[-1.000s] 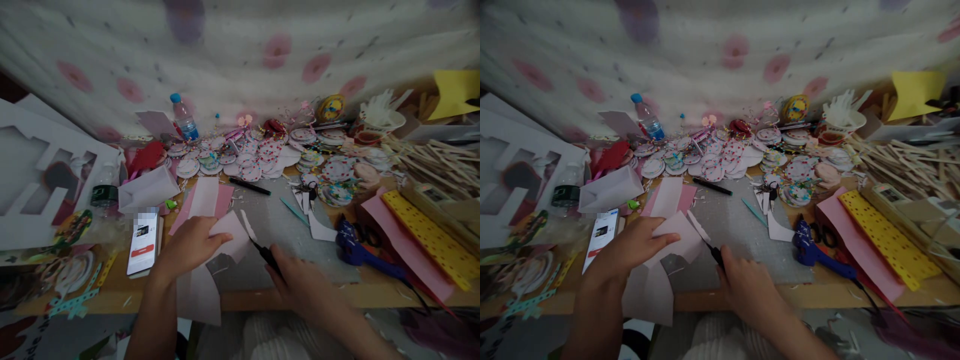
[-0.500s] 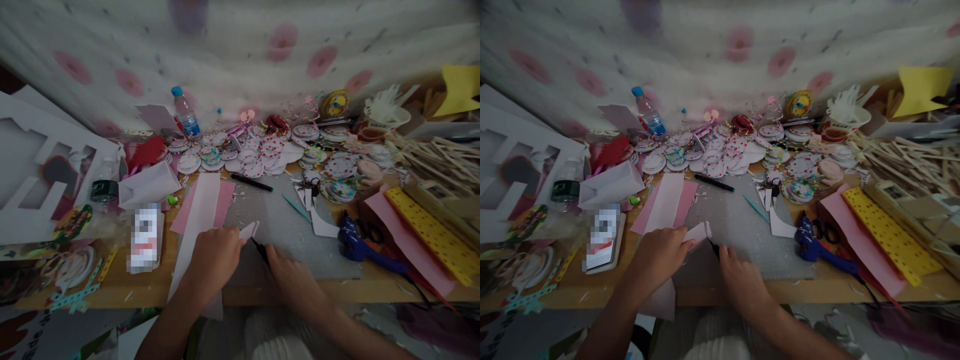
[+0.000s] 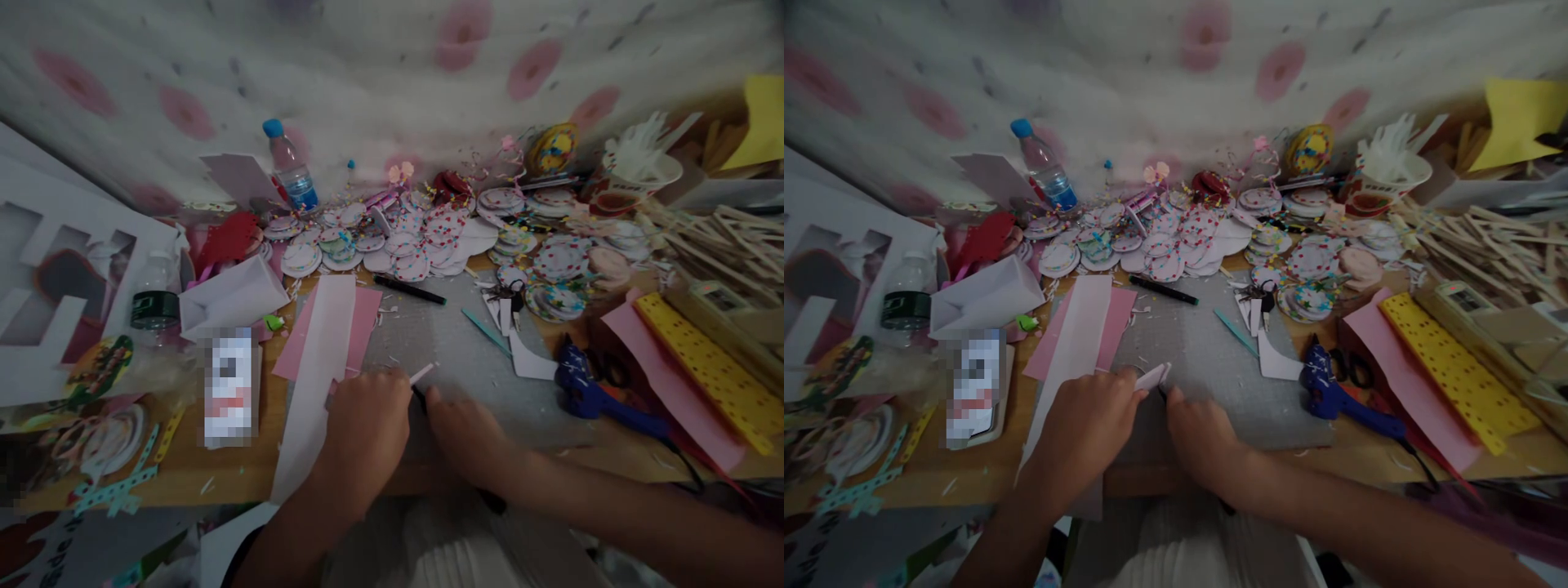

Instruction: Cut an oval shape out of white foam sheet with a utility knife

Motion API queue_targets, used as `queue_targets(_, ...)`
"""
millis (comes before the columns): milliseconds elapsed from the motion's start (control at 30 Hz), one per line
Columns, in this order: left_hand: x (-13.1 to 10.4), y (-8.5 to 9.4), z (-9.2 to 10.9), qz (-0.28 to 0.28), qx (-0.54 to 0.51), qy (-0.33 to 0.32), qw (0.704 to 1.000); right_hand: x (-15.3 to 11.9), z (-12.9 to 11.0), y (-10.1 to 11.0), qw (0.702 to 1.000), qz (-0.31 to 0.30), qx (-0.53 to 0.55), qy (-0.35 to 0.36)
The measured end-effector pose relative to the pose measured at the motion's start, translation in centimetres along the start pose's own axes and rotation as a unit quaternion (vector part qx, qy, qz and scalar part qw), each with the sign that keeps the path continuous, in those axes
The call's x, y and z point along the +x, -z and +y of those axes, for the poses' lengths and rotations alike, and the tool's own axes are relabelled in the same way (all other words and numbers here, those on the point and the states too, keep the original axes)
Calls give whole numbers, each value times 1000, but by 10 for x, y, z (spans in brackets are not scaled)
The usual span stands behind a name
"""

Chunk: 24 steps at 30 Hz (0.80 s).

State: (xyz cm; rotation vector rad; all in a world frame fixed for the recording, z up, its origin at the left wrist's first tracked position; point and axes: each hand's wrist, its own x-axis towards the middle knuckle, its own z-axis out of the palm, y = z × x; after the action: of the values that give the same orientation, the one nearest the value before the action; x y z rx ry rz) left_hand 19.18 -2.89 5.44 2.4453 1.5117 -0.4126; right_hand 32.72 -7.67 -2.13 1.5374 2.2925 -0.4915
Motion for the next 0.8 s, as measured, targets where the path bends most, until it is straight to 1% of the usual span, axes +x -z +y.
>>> queue_targets(167,-1,-1,2,0,6,0,1000,3,1,6,1000,-15,-8,21)
queue_targets(267,-2,-2,3,-2,5,-5,1000,4,-1,7,1000,-19,-7,24)
queue_targets(367,-2,-2,5,-7,5,3,1000,3,0,6,1000,-21,0,16)
queue_targets(467,-4,-1,8,-11,3,8,1000,2,5,4,1000,-14,16,18)
queue_targets(567,-7,0,10,-14,1,0,1000,-2,10,5,999,6,31,23)
queue_targets(667,-8,1,11,-4,0,2,1000,-11,15,20,999,34,37,10)
queue_targets(733,-7,0,9,7,-1,3,1000,-22,21,38,997,57,42,-28)
queue_targets(800,-4,0,5,16,-1,0,1000,-35,30,57,992,86,46,-85)
